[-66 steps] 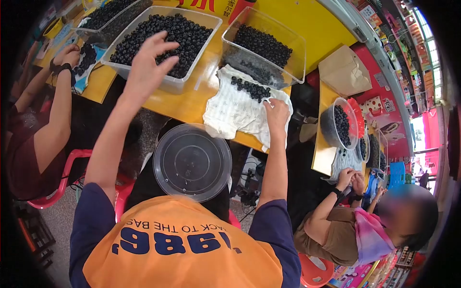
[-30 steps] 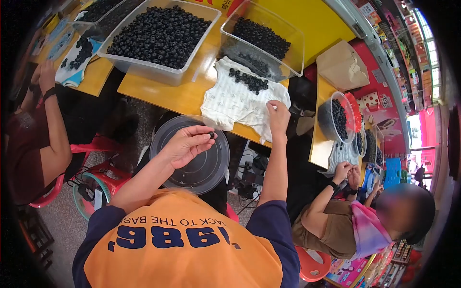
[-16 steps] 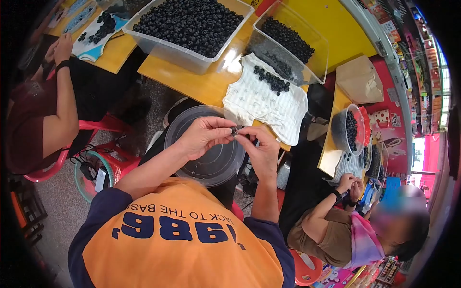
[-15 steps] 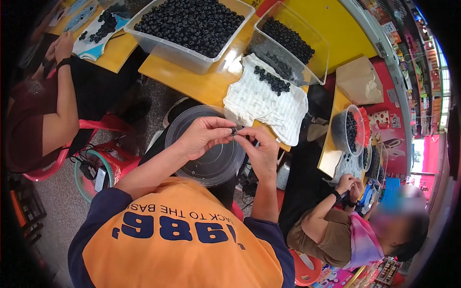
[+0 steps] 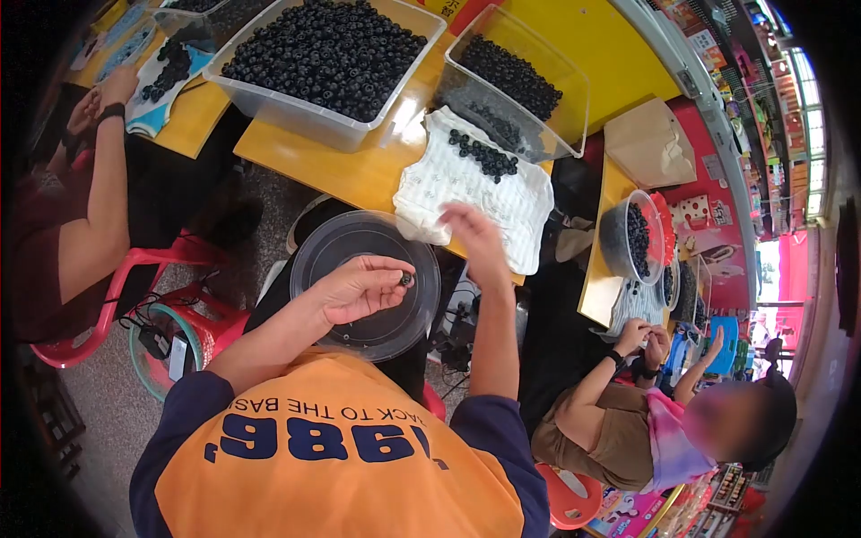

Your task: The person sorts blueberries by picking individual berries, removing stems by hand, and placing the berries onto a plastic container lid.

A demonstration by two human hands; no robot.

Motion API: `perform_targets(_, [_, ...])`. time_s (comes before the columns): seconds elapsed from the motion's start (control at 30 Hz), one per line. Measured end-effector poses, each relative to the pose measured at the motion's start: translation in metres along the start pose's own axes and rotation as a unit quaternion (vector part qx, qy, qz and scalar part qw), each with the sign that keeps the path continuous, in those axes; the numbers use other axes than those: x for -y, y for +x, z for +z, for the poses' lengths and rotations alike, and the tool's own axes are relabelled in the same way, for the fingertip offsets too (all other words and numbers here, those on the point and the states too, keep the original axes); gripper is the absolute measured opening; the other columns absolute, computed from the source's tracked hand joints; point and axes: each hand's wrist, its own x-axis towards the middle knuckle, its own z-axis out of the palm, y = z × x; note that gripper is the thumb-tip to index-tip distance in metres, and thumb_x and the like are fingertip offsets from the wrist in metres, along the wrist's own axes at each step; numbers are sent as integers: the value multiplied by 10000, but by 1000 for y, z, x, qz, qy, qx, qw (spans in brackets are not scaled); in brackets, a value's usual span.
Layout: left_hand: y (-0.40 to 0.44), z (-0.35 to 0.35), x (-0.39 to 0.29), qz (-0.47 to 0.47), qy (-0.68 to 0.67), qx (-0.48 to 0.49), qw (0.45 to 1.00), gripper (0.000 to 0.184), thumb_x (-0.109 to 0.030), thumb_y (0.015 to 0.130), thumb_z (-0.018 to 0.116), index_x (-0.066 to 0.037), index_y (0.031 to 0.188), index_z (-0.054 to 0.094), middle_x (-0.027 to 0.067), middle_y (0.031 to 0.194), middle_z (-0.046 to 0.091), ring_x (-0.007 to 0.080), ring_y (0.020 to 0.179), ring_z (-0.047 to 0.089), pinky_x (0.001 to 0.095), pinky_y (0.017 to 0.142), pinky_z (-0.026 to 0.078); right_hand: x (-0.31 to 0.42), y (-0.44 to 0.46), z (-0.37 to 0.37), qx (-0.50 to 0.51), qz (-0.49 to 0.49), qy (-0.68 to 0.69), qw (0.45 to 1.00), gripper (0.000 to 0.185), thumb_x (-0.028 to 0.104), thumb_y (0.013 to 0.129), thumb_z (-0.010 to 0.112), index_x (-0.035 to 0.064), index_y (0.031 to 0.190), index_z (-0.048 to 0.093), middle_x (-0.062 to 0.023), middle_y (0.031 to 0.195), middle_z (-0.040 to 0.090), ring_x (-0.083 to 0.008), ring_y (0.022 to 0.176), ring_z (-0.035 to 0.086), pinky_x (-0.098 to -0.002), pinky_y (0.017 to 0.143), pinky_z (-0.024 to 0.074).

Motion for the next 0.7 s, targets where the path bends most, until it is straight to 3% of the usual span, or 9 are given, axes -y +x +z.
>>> perform_targets(0.07, [2, -2, -2, 7, 0, -8, 1000, 225, -26, 879, 599, 26, 1098, 605, 100, 930, 655, 142, 774, 638, 251, 734, 546, -24, 31, -40, -197, -28, -148, 969, 197, 132, 873, 596, -22, 969, 674, -80, 904, 676, -146, 807, 602, -279, 750, 460])
perform_targets(0.1, [2, -3, -4, 17, 2, -19, 1000, 226, -26, 879, 599, 26, 1099, 603, 104, 933, 656, 146, 777, 641, 255, 735, 550, -27, 40, -56, -259, -42, -280, 924, 179, 124, 853, 606, -14, 940, 680, -134, 905, 677, -236, 816, 632, -323, 753, 475])
perform_targets(0.13, [3, -4, -5, 19, 2, -17, 1000, 226, -26, 879, 599, 26, 1099, 603, 104, 933, 656, 146, 777, 641, 255, 735, 550, -34, 51, -71, -285, -97, -390, 870, 182, 165, 834, 636, 10, 909, 695, -134, 855, 685, -238, 774, 651, -325, 706, 486])
perform_targets(0.2, [3, -6, -7, 25, 0, -39, 999, 224, -25, 879, 598, 28, 1097, 604, 108, 936, 658, 152, 783, 646, 257, 730, 555, -39, 64, -85, -295, -39, -411, 862, 217, 206, 791, 672, 8, 879, 696, -160, 837, 683, -304, 783, 656, -366, 717, 494])
perform_targets(0.3, [4, -12, -7, 22, 10, -45, 999, 220, -23, 879, 596, 26, 1094, 606, 104, 930, 658, 150, 778, 647, 253, 729, 556, -38, 76, -80, -284, 39, -440, 851, 257, 241, 762, 690, 6, 866, 695, -152, 793, 683, -311, 763, 657, -379, 717, 495])
perform_targets(0.43, [0, -12, -11, 23, 18, -54, 998, 218, -21, 879, 595, 24, 1092, 608, 103, 924, 657, 149, 779, 647, 250, 727, 557, -50, 76, -80, -305, 8, -441, 844, 229, 243, 739, 701, 44, 853, 709, -146, 790, 683, -319, 746, 652, -403, 717, 497])
perform_targets(0.53, [-2, -8, -15, 33, 17, -66, 997, 218, -18, 880, 594, 22, 1093, 609, 98, 915, 656, 146, 779, 647, 247, 725, 556, -41, 64, -78, -330, -19, -412, 849, 196, 190, 748, 701, 19, 843, 701, -131, 789, 689, -244, 699, 653, -338, 683, 501])
perform_targets(0.6, [-4, -7, -17, 57, 21, -74, 995, 221, -25, 878, 599, 21, 1095, 607, 94, 912, 655, 142, 782, 647, 245, 724, 555, -29, 45, -67, -324, -72, -184, 925, 134, 104, 775, 696, -16, 830, 673, -90, 793, 692, -115, 663, 607, -245, 633, 474])
perform_targets(0.7, [-1, -2, -19, 88, 28, -88, 992, 185, -40, 884, 595, -1, 1065, 607, 99, 917, 649, 151, 771, 636, 259, 701, 545, 3, 8, -20, -246, -71, -31, 966, 70, 19, 817, 668, -30, 825, 619, -54, 826, 675, -42, 692, 556, -176, 619, 431])
